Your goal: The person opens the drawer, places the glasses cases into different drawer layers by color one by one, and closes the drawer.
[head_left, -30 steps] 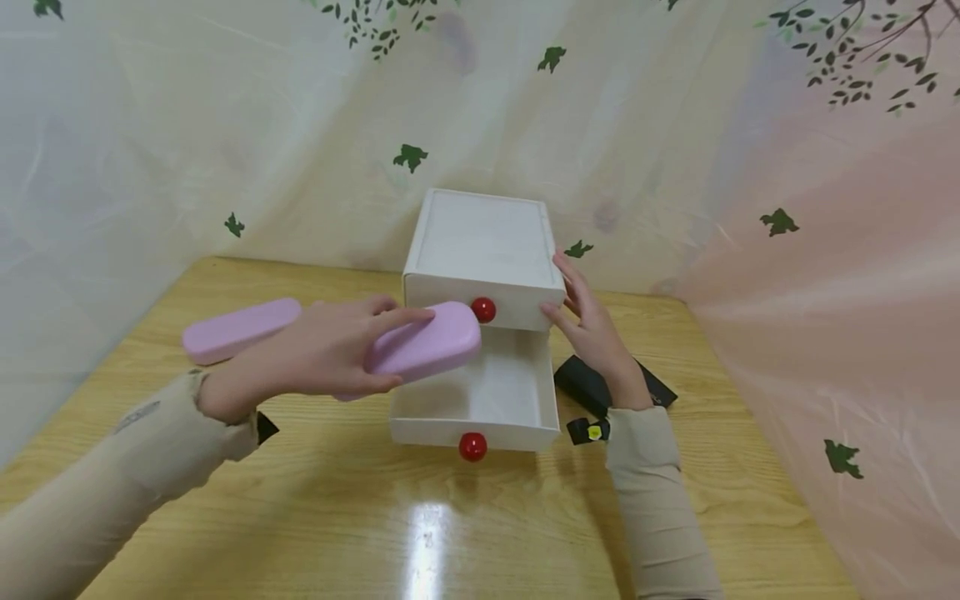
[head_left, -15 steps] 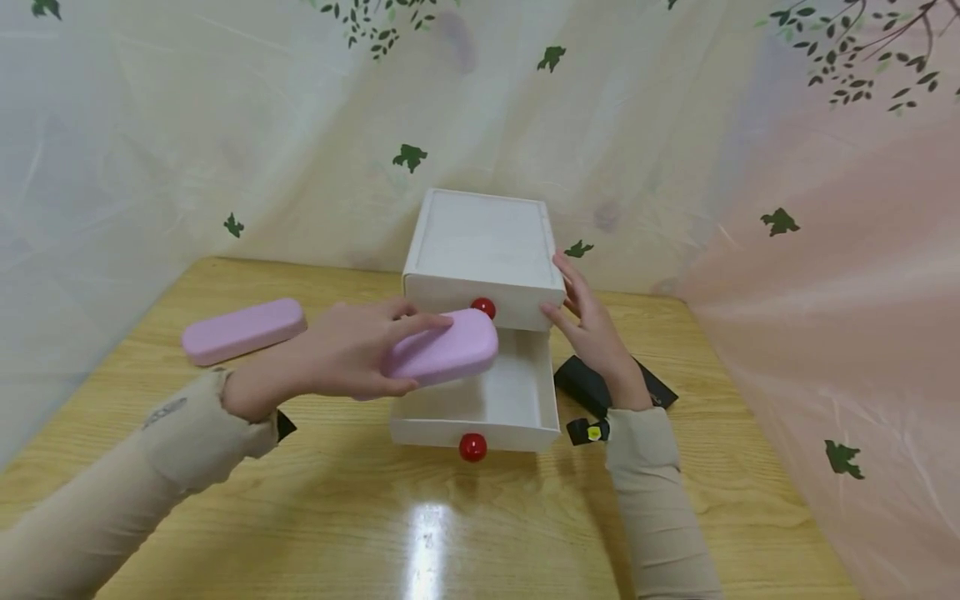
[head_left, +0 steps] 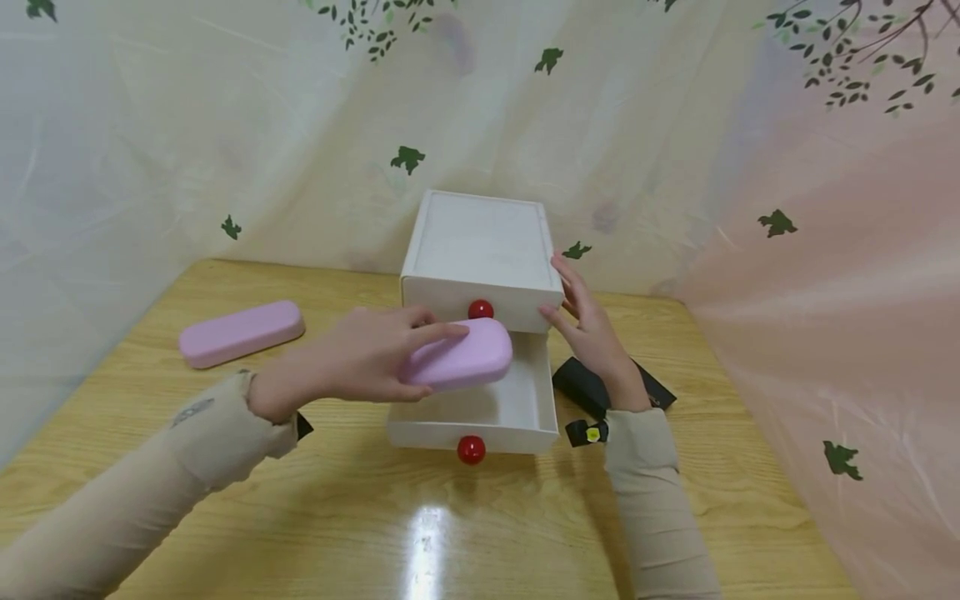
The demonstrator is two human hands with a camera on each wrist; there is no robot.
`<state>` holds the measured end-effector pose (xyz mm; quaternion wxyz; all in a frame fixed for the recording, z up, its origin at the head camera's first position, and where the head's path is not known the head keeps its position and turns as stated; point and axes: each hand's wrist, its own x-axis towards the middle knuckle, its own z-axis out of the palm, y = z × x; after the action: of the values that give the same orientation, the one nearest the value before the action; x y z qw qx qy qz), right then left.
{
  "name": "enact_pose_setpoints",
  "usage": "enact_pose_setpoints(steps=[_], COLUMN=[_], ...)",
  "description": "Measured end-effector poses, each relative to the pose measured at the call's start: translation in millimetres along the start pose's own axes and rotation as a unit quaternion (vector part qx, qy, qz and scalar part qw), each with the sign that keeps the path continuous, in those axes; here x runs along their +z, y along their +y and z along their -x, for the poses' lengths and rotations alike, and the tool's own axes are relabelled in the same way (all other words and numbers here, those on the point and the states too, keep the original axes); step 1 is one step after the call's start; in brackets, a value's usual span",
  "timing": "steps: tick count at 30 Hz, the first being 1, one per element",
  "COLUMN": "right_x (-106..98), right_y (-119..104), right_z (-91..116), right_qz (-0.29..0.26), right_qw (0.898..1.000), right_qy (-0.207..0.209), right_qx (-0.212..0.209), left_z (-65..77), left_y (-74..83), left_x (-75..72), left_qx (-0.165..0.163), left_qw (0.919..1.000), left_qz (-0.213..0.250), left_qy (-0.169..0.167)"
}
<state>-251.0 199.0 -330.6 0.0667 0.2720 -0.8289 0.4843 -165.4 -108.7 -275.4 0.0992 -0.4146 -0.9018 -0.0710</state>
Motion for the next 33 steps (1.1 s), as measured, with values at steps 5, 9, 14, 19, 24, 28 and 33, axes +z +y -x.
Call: enact_pose_setpoints(steps=[5,9,14,19,24,28,33], right_x=[0,-1,-1,-1,-1,-1,-1], right_y=[2,2,1,-12,-32,-35,-17], right_z=[-2,-1,-1,1,5,5,3], right_qz=[-0.002,0.000,0.002,-0.002,0.002,0.002,-0.006], right_qw=[1.000,1.000,1.000,1.000,1.000,1.000,1.000], right_qy=[-0.002,-0.003,-0.003,-0.007,-0.013,-0.013,-0.011], right_qx=[-0.001,-0.005,-0.003,0.008,0.016,0.017,0.007], left_z=[-6.5,-10.9,-14.7,-17.3,-19.4,-22.2,-24.5], left_y=[1.7,2.7,3.6,3.7,4.4,5.8,8.5], left_x=[4.6,10.2,17.0,22.3,23.8,25.6,30.2], left_qx=[0.012,0.020,0.023,0.018,0.020,0.028,0.038], left_qw=[0.9999,0.9997,0.9995,0.9996,0.9996,0.9994,0.9991], left_qz=[-0.001,0.004,0.011,0.010,0.003,-0.001,-0.006], left_qy=[0.007,0.011,0.016,0.019,0.020,0.018,0.020])
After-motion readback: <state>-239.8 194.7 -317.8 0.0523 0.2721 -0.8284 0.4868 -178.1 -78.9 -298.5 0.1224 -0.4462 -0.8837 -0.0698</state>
